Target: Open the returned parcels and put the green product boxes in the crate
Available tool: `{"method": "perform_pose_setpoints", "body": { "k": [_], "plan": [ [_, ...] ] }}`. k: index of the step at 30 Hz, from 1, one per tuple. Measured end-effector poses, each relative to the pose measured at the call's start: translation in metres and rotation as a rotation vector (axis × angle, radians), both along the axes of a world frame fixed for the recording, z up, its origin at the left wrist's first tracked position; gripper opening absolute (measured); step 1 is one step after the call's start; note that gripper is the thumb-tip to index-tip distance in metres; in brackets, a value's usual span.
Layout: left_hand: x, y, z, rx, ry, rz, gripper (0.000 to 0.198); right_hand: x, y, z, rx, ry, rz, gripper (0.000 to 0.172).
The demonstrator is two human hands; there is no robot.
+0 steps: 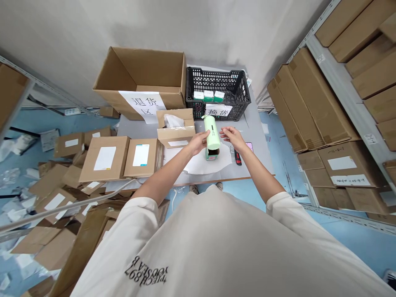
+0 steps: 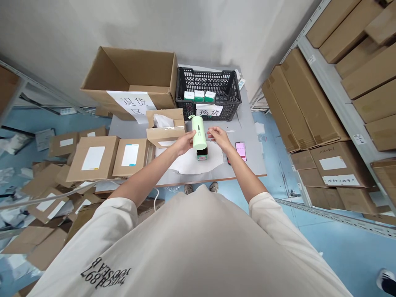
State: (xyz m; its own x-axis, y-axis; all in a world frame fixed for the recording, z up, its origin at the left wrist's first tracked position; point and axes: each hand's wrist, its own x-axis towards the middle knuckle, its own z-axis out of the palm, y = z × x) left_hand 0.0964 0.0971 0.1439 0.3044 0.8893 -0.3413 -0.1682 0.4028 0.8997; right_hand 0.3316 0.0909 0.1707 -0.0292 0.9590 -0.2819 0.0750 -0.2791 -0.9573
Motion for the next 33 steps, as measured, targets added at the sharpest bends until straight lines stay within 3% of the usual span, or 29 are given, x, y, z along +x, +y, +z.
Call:
{"method": "perform_pose_setpoints", "body": {
  "k": [6, 12, 16, 21, 25, 29, 33],
  "plan": [
    [0.005, -0.003, -0.004, 0.31, 0.14, 0.057, 0.102, 0.002, 0.003, 0.018, 0.146, -0.002, 0.02, 0.082],
    [0.012, -0.007, -0.017, 0.481, 0.229, -0.007, 0.089, 0.005, 0.003, 0.044, 0.333, -0.075, 0.126, 0.104],
    [0.018, -0.008, -0.025, 0.555, 0.193, -0.046, 0.084, 0.011, 0.002, 0.05, 0.393, -0.155, 0.203, 0.1],
    [0.021, -0.001, -0.023, 0.599, 0.204, -0.081, 0.081, 0.018, 0.003, 0.053, 0.436, -0.2, 0.22, 0.086],
    [0.012, -0.002, -0.019, 0.592, 0.414, -0.1, 0.089, 0.02, 0.002, 0.049, 0.416, -0.208, 0.123, 0.08],
    [-0.002, -0.015, -0.02, 0.459, 0.749, -0.132, 0.067, 0.023, 0.001, 0.043, 0.412, -0.216, 0.033, 0.079],
    [-0.009, -0.026, -0.024, 0.35, 0.862, -0.218, 0.049, 0.023, 0.001, 0.038, 0.413, -0.182, 0.029, 0.081]
  ]
}}
